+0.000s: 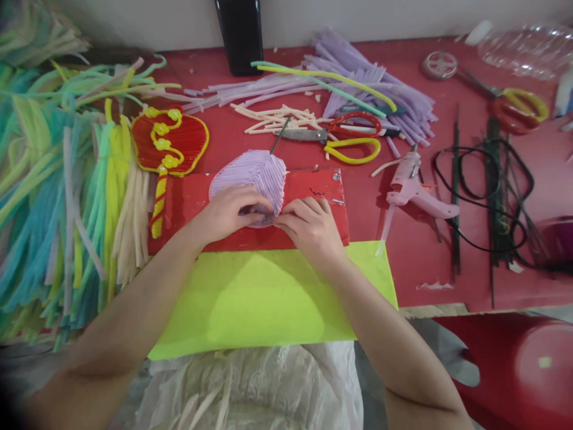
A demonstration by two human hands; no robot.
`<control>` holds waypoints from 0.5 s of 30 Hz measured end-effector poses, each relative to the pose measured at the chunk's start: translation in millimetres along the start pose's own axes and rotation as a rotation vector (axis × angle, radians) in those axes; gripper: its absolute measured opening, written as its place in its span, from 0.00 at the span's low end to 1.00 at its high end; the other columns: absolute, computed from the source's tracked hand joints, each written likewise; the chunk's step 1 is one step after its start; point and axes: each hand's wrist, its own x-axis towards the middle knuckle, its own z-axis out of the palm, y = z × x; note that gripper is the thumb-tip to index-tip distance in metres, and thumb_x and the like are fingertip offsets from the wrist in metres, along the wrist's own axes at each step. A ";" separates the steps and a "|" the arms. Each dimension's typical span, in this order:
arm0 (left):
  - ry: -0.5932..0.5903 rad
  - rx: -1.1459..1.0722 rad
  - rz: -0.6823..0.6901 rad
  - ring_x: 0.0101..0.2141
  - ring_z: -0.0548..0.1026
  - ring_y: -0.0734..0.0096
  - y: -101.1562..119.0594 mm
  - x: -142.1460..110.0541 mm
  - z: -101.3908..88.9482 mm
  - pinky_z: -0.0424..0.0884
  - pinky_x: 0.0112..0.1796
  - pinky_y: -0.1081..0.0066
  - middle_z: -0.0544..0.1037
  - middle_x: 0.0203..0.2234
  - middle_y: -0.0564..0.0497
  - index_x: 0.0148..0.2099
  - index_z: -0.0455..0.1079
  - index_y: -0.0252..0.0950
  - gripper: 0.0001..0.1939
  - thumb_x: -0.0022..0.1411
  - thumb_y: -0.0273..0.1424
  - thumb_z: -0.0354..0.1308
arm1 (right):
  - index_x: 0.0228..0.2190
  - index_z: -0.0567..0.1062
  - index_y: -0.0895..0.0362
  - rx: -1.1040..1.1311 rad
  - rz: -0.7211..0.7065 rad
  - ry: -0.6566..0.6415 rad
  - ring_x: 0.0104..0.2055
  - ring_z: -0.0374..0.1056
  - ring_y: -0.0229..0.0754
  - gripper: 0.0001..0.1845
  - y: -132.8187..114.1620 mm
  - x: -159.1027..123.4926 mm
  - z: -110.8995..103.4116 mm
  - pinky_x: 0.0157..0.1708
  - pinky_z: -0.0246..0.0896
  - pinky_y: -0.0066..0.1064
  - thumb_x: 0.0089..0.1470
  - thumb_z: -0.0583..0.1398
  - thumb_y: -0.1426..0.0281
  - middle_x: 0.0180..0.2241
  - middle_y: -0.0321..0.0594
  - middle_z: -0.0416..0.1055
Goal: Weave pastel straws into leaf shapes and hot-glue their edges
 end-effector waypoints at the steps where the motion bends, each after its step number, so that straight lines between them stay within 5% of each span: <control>1: -0.001 0.001 0.000 0.33 0.69 0.72 0.8 0.1 0.0 0.62 0.36 0.69 0.74 0.30 0.54 0.41 0.74 0.40 0.06 0.60 0.28 0.59 | 0.31 0.78 0.48 0.007 0.005 0.004 0.35 0.64 0.40 0.09 -0.3 0.1 0.0 0.38 0.53 0.38 0.59 0.57 0.66 0.32 0.36 0.74; 15: 0.042 0.020 -0.073 0.31 0.69 0.72 7.8 2.4 3.8 0.59 0.34 0.69 0.75 0.28 0.54 0.37 0.76 0.40 0.04 0.58 0.30 0.61 | 0.30 0.77 0.51 0.002 0.020 0.043 0.34 0.63 0.40 0.09 0.0 0.2 1.7 0.37 0.52 0.36 0.59 0.58 0.65 0.31 0.36 0.73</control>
